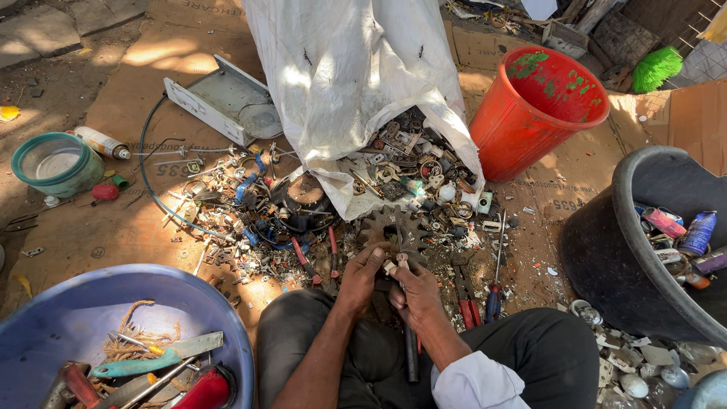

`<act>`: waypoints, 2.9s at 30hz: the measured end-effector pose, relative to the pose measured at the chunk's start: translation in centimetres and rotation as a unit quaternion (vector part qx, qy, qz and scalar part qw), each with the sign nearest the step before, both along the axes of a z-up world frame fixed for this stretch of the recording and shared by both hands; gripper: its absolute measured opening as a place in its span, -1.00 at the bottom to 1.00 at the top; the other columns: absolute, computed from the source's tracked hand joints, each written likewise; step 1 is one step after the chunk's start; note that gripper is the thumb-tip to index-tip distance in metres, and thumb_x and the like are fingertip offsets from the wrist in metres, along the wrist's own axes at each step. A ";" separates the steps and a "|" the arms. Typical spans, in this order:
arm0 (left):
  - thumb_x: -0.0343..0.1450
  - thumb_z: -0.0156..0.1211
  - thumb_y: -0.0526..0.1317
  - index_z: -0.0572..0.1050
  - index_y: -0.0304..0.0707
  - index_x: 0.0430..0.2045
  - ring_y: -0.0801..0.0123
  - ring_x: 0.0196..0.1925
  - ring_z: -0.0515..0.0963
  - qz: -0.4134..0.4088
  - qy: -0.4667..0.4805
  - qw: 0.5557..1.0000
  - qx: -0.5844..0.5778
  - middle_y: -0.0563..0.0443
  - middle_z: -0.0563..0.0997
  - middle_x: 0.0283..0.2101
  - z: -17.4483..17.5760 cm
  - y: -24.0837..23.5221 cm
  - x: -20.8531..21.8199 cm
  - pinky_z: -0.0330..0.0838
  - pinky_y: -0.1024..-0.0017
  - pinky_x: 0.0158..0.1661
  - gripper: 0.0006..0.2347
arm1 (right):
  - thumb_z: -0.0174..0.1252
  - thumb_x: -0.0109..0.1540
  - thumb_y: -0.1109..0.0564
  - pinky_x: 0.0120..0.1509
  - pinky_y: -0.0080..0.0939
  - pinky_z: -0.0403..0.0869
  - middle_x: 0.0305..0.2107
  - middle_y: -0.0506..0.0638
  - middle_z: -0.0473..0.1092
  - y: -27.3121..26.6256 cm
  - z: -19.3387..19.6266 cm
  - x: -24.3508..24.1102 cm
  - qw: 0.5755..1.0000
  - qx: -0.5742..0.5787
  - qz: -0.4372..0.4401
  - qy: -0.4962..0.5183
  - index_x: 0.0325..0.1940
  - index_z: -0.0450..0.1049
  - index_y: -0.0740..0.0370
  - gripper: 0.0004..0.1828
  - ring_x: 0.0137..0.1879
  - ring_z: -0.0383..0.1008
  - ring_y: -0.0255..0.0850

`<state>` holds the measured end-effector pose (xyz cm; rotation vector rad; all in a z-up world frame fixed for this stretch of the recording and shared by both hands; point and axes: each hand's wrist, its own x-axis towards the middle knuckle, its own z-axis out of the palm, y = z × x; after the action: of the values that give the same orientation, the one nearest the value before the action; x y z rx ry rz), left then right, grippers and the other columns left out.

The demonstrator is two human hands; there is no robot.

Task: The person sits on the ground and uses a hammer and pliers to dismantle a small metal component. They repeatedly strike the object with the hammer and use pliers to pull or twist parts, working amidst a pile of scrap metal and tools.

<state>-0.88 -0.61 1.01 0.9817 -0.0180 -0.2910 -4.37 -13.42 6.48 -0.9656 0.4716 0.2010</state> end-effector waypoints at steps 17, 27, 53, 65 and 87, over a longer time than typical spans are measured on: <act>0.54 0.06 -0.23 0.54 -0.40 -0.17 0.14 -0.26 0.62 0.163 0.160 0.950 -0.211 -0.17 0.62 -0.29 0.3 2.5 1.6 0.53 0.16 -0.16 -0.81 | 0.25 0.24 0.21 -0.60 -0.26 0.17 -0.55 0.02 0.30 0.8 -0.3 -1.5 0.944 -0.328 0.025 -0.011 0.06 0.52 0.32 -0.69 -0.65 0.17 -0.34; 0.59 -0.13 -0.08 0.44 -0.36 -0.28 0.09 -0.30 0.61 0.117 0.189 0.911 -0.347 -0.23 0.63 -0.23 -0.3 2.3 2.0 0.58 0.07 -0.14 -0.71 | 0.19 0.28 0.01 0.05 -0.11 0.55 -0.16 0.20 0.59 0.8 3.1 -5.8 0.806 -0.539 0.184 -0.162 0.24 0.43 0.36 -0.48 -0.02 0.66 -0.07; 0.59 -0.23 -0.10 0.40 -0.39 -0.36 -0.06 -0.34 0.67 0.173 0.233 0.919 -0.267 -0.30 0.59 -0.29 0.3 2.3 1.8 0.62 -0.08 -0.11 -0.68 | 0.09 0.32 -0.07 -0.04 0.05 0.52 -0.31 0.22 0.58 1.8 5.6 -4.7 0.765 -0.574 0.286 -0.065 0.28 0.44 0.12 -0.52 -0.14 0.65 0.08; 0.58 -0.19 -0.15 0.38 -0.34 -0.33 0.11 -0.58 0.51 0.271 0.232 0.901 -0.246 -0.14 0.50 -0.47 -1.4 1.3 2.0 0.56 0.07 -0.38 -0.76 | 0.05 0.36 -0.01 -0.04 0.16 0.46 -0.25 0.29 0.54 4.4 5.1 -4.8 0.685 -0.663 0.294 -0.070 0.22 0.41 0.28 -0.58 -0.13 0.56 0.23; 0.55 -0.20 -0.24 0.52 -0.57 -0.09 0.05 -0.20 0.63 0.130 0.185 0.937 -0.267 -0.29 0.60 -0.20 1.2 2.0 1.7 0.57 0.05 -0.07 -0.67 | 0.15 0.32 0.02 -0.52 -0.34 0.24 -0.61 -0.10 0.34 -1.0 1.8 -5.7 0.919 -0.368 0.140 -0.034 0.19 0.52 0.29 -0.58 -0.59 0.26 -0.44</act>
<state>0.87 1.40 2.18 0.3692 0.3575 -0.2064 -10.02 -14.40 8.23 -1.7793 0.3405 0.2526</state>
